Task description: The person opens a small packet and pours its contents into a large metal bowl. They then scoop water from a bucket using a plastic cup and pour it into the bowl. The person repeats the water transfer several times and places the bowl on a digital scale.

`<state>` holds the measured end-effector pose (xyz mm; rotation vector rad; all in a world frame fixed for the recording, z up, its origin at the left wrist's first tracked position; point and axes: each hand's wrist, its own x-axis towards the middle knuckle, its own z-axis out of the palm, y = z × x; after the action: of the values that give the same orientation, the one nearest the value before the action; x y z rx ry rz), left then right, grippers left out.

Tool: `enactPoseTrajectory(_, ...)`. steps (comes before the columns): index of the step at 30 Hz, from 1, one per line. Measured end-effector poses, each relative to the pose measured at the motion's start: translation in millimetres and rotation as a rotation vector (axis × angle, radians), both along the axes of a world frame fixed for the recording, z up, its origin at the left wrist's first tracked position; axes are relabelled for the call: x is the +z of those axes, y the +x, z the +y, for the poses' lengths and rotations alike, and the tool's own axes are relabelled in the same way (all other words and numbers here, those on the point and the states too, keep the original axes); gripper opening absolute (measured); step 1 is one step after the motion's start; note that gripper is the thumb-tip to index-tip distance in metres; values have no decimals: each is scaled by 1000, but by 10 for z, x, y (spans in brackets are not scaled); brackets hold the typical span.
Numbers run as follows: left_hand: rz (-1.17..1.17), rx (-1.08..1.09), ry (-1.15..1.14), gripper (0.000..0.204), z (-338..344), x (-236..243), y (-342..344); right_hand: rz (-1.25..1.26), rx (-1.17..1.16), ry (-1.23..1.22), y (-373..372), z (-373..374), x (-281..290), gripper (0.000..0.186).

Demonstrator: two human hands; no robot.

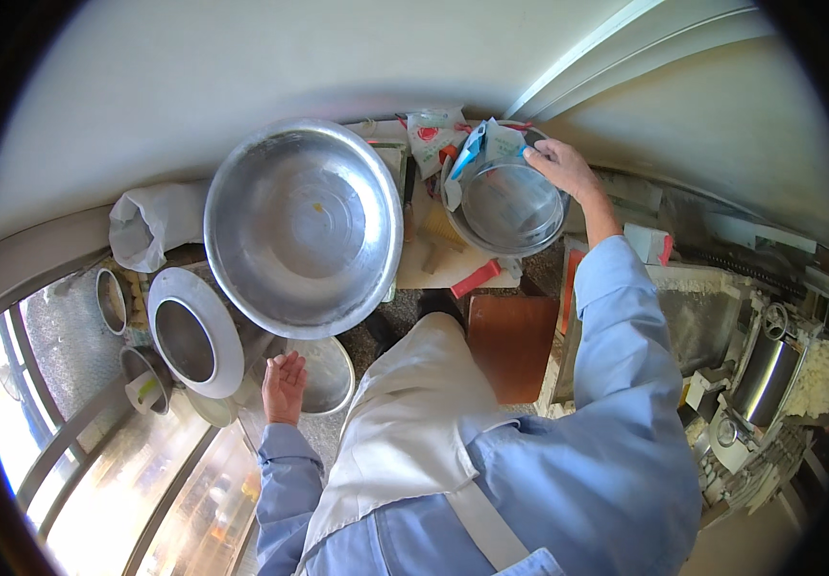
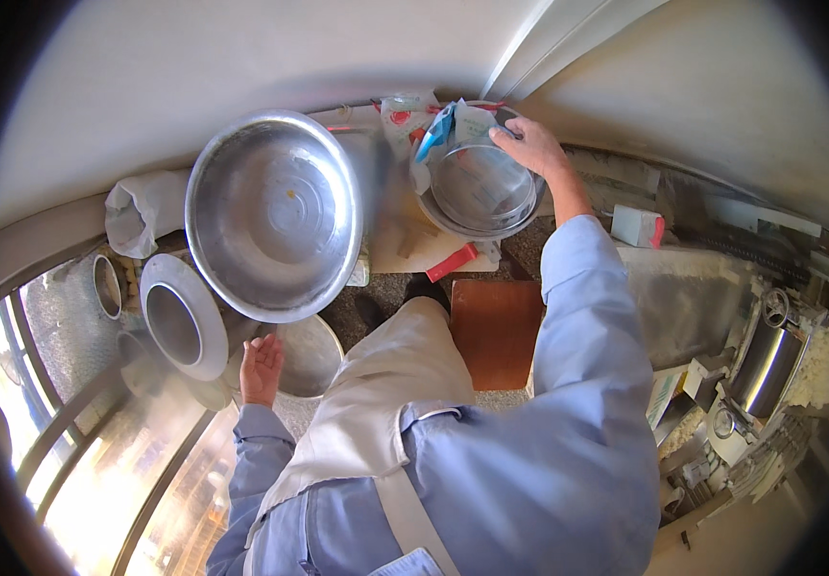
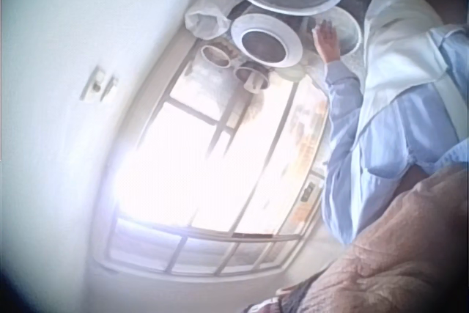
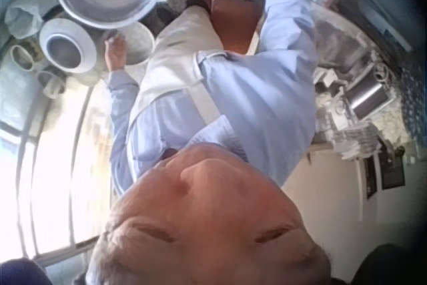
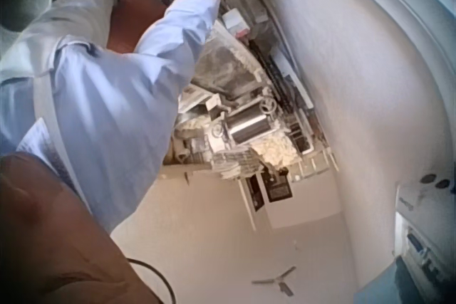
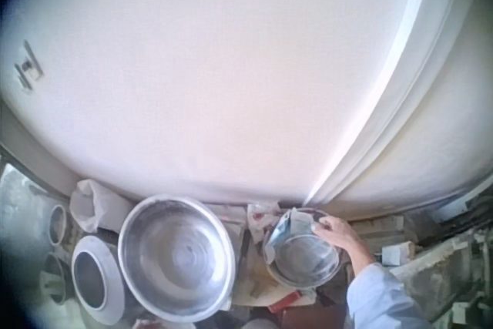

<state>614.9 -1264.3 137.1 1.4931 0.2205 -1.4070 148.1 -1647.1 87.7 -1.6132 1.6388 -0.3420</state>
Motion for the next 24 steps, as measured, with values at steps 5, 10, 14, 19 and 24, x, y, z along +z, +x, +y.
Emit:
enactPoseTrajectory(5,3,27,49,26,126,-41,35,194,133,-248,-44,299,200,40)
enactPoseTrajectory(10,18,-17,55,24,106,-134,47,439,121,-273,-17,514,131,20)
enactPoseTrajectory(14,-6,-62,133,21,65,-179,39,444,-49,-318,-294,778,193,19)
enactPoseTrajectory(19,-4,-152,190,17,81,-269,96,106,-627,-104,-856,1674,96,18)
enactPoseTrajectory(24,-70,-233,281,17,130,-350,181,-95,-1292,280,-1493,3001,-555,18)
